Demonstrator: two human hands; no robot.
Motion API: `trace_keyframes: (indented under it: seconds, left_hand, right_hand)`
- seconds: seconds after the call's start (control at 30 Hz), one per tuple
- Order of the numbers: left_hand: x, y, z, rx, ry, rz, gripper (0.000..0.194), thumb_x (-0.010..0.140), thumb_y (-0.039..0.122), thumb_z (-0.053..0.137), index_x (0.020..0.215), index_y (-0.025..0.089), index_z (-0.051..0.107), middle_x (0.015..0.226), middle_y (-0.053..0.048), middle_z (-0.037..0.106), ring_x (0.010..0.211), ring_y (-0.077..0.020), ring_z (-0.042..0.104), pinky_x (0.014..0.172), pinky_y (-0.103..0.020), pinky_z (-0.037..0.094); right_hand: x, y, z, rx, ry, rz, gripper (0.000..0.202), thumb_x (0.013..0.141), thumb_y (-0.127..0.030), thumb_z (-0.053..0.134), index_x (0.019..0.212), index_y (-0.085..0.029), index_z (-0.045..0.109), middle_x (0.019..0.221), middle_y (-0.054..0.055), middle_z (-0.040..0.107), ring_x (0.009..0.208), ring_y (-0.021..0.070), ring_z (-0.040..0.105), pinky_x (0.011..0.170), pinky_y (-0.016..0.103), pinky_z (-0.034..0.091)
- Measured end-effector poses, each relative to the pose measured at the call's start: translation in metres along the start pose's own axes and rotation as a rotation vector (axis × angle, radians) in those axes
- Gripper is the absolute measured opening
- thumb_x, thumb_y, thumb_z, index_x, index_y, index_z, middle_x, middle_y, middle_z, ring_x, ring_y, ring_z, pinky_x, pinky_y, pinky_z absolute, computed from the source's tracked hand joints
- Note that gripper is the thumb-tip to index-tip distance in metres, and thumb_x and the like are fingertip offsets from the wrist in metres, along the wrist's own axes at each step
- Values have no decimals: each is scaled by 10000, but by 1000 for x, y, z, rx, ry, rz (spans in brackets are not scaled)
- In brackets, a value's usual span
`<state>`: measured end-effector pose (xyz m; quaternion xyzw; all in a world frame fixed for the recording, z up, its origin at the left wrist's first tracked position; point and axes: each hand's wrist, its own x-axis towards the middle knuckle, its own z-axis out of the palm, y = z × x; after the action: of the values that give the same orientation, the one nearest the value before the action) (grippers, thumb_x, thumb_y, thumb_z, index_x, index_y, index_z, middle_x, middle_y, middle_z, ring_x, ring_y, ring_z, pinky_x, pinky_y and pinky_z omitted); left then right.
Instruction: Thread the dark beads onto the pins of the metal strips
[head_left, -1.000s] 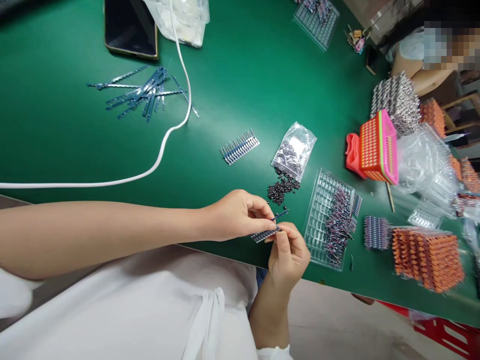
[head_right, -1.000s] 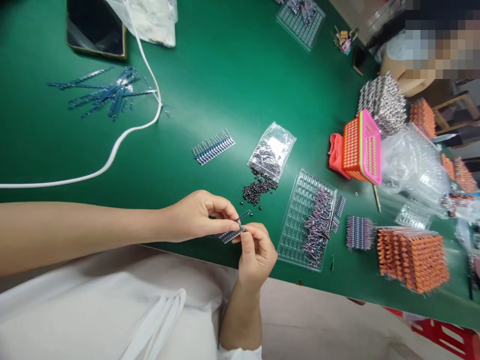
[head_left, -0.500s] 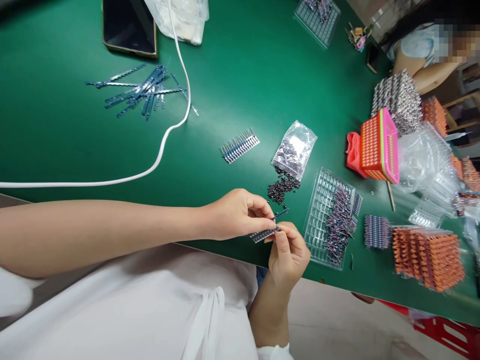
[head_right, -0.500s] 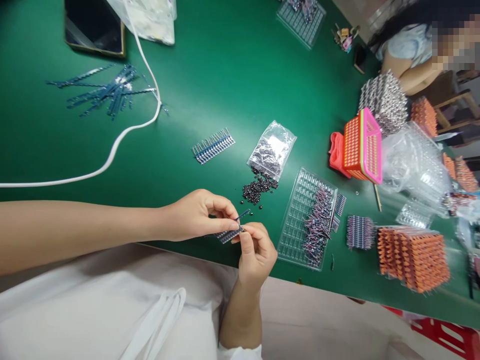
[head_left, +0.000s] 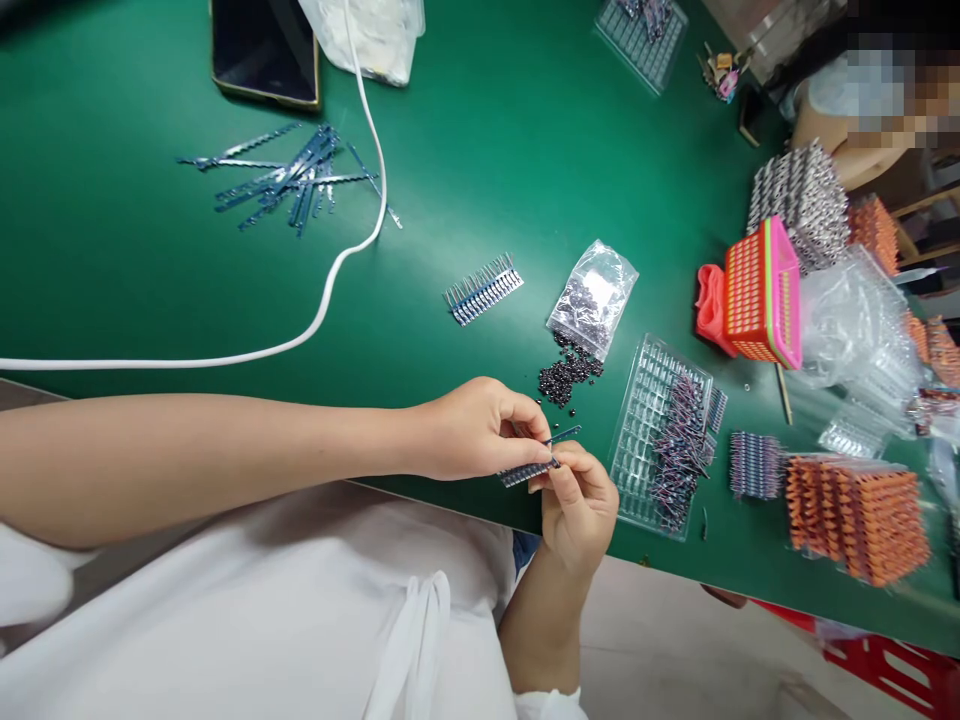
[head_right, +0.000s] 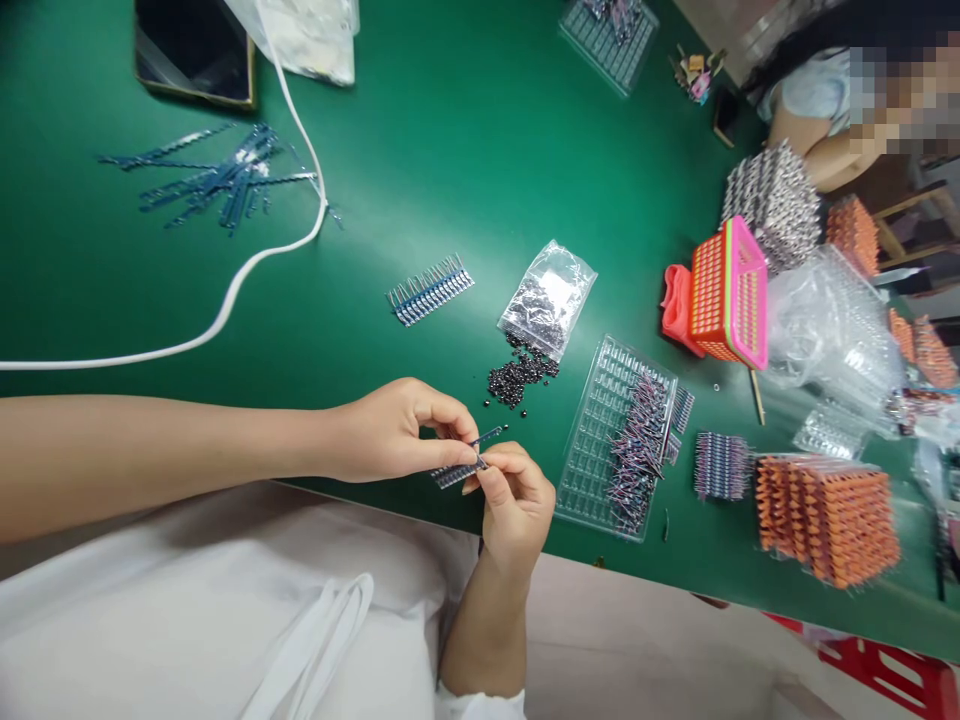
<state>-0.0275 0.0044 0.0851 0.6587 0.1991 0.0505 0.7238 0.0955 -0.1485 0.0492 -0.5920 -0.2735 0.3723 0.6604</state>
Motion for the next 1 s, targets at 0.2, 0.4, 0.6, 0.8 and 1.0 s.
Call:
trace_keyframes:
  seconds: [0.2,0.4,0.6,0.8,1.0]
  left_hand:
    - [0,1,0,-2,-44,-12,185,822,284,635,782,120,710,701,-31,717,651,-136,635,610,-212,473]
    - [-1,2,1,6,-57,15,169,822,243,619,745,121,707,712,-37,733,653,-129,644,609,-200,478]
    - [-1,2,1,48,-57,27,191,828,240,603,718,124,707,691,-37,724,641,-128,633,605,-203,467]
    - [0,2,0,55,-93,34,175,822,221,609,718,123,710,700,-40,728,642,-132,639,608,-210,466]
    - [-1,2,-1,63,-98,40,183,831,209,599,714,116,705,698,-45,729,640,-135,640,610,-216,466]
  right_hand:
    - [2,0,-6,93,-49,146,128,747,-308,803,811,-229,725,760,-11,624,570,92,603,474,217,532]
    - [3,-1,-4,94,-85,132,109,754,-276,798,796,-218,715,722,-18,642,567,109,641,509,242,564]
    - [3,0,-5,109,-103,138,91,769,-259,785,800,-223,708,734,-14,641,588,119,646,500,251,563]
    - [4,-1,-7,136,-148,158,79,767,-244,789,797,-229,717,728,-11,656,605,126,653,491,247,557]
    - [5,-1,-6,108,-145,167,120,749,-287,808,771,-223,709,699,-12,654,597,129,644,507,263,571]
